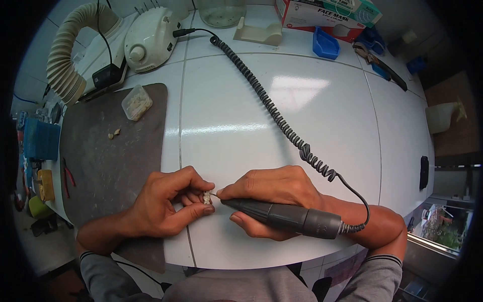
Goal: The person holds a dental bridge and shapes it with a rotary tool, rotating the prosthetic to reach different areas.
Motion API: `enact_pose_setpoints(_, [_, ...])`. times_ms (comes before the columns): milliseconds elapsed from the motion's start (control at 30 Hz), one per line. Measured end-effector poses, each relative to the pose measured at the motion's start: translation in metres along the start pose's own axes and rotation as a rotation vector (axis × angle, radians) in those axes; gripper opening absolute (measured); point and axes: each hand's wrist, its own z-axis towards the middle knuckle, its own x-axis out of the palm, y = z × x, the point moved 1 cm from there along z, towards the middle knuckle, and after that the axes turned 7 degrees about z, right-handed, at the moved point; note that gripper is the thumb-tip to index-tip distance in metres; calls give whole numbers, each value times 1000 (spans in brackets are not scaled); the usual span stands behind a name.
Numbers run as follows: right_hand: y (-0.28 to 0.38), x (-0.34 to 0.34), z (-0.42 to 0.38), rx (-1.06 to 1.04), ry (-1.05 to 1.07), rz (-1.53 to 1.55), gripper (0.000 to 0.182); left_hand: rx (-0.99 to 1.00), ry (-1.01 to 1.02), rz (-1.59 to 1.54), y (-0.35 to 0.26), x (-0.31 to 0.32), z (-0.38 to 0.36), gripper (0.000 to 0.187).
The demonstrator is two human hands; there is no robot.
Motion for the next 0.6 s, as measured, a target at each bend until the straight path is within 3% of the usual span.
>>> enact_pose_setpoints(600, [3,-1,1,-13,2,25,28,3,14,3,0,-1,1,28])
